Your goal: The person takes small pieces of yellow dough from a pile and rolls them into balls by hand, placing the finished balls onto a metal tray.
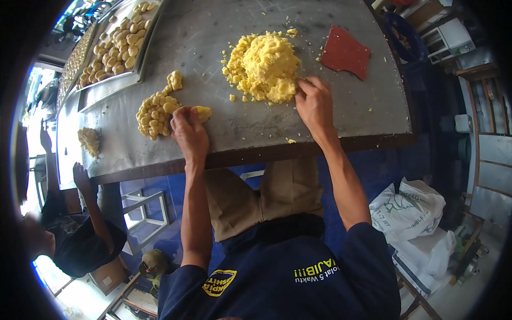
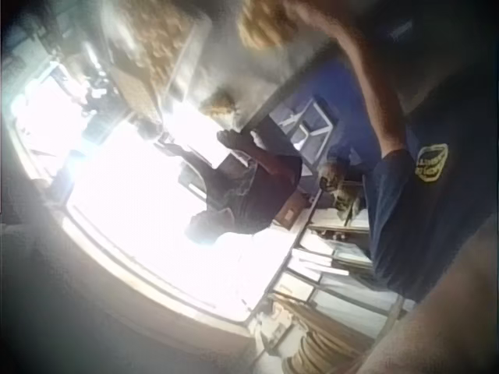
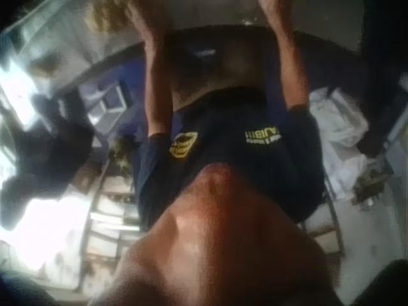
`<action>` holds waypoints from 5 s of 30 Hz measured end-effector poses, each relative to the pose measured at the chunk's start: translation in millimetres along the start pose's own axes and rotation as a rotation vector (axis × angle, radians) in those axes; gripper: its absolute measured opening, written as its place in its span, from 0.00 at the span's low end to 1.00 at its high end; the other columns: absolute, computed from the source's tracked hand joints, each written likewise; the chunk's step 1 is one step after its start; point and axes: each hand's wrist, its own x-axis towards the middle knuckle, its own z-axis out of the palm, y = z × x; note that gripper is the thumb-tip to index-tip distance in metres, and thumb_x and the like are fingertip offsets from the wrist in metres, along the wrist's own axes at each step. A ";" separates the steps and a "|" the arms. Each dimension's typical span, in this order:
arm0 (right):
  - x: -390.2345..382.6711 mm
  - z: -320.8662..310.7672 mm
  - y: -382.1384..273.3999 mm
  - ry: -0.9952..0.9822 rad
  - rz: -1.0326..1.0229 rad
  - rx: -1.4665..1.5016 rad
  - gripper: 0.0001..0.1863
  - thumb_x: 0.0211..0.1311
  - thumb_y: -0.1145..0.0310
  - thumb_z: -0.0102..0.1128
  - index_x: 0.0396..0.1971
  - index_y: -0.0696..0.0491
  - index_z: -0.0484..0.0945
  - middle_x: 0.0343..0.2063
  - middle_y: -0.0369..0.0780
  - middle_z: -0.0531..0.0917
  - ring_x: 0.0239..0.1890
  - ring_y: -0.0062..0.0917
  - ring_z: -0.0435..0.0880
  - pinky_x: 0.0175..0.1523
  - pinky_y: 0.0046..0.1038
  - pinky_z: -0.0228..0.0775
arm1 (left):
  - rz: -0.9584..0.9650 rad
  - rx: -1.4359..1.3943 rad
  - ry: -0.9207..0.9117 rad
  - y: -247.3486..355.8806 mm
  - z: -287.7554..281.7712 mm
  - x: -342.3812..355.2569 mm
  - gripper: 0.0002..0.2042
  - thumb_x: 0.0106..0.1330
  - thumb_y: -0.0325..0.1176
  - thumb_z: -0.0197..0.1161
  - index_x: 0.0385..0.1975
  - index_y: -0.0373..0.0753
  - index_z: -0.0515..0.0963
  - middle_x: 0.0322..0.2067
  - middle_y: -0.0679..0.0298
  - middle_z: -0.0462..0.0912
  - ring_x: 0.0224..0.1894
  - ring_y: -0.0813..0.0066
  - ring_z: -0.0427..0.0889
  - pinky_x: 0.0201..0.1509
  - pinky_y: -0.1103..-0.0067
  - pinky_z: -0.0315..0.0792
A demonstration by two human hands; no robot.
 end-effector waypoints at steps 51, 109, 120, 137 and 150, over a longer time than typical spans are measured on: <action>-32.9 -80.9 -24.5 -0.596 -0.366 0.087 0.18 0.56 0.83 0.57 0.44 0.53 0.86 0.51 0.42 0.85 0.54 0.39 0.81 0.58 0.34 0.76 | -0.205 -0.535 -0.012 -13.2 -14.7 0.7 0.11 0.68 0.35 0.67 0.42 0.33 0.84 0.32 0.64 0.86 0.35 0.81 0.82 0.43 0.82 0.75; -10.8 28.5 -84.2 -0.527 0.122 0.731 0.28 0.49 0.71 0.75 0.55 0.52 0.82 0.41 0.41 0.81 0.36 0.24 0.79 0.43 0.27 0.75 | 0.296 -0.412 -0.559 31.0 15.8 -12.4 0.13 0.49 0.26 0.73 0.34 0.37 0.79 0.32 0.55 0.83 0.35 0.55 0.84 0.41 0.68 0.77; -3.3 -5.1 -89.3 -0.226 -0.095 0.471 0.13 0.57 0.76 0.67 0.44 0.58 0.85 0.42 0.45 0.82 0.42 0.34 0.85 0.46 0.31 0.78 | 0.186 -0.314 -0.551 39.0 13.5 -12.7 0.13 0.54 0.31 0.75 0.34 0.35 0.79 0.32 0.54 0.83 0.36 0.56 0.84 0.41 0.68 0.76; -0.6 -34.3 -56.7 -0.078 0.058 0.235 0.12 0.61 0.80 0.61 0.43 0.58 0.86 0.41 0.48 0.86 0.37 0.35 0.87 0.43 0.29 0.79 | 0.034 -0.390 -0.548 38.7 10.6 -11.3 0.17 0.54 0.38 0.80 0.36 0.37 0.80 0.31 0.62 0.86 0.34 0.77 0.83 0.41 0.76 0.77; 5.7 -11.6 -102.7 -0.353 -0.016 0.352 0.24 0.53 0.72 0.72 0.52 0.56 0.81 0.46 0.48 0.78 0.50 0.41 0.79 0.56 0.37 0.71 | 0.253 -0.323 -0.528 33.0 14.7 -14.2 0.12 0.57 0.32 0.72 0.35 0.33 0.80 0.32 0.52 0.83 0.33 0.53 0.83 0.39 0.69 0.75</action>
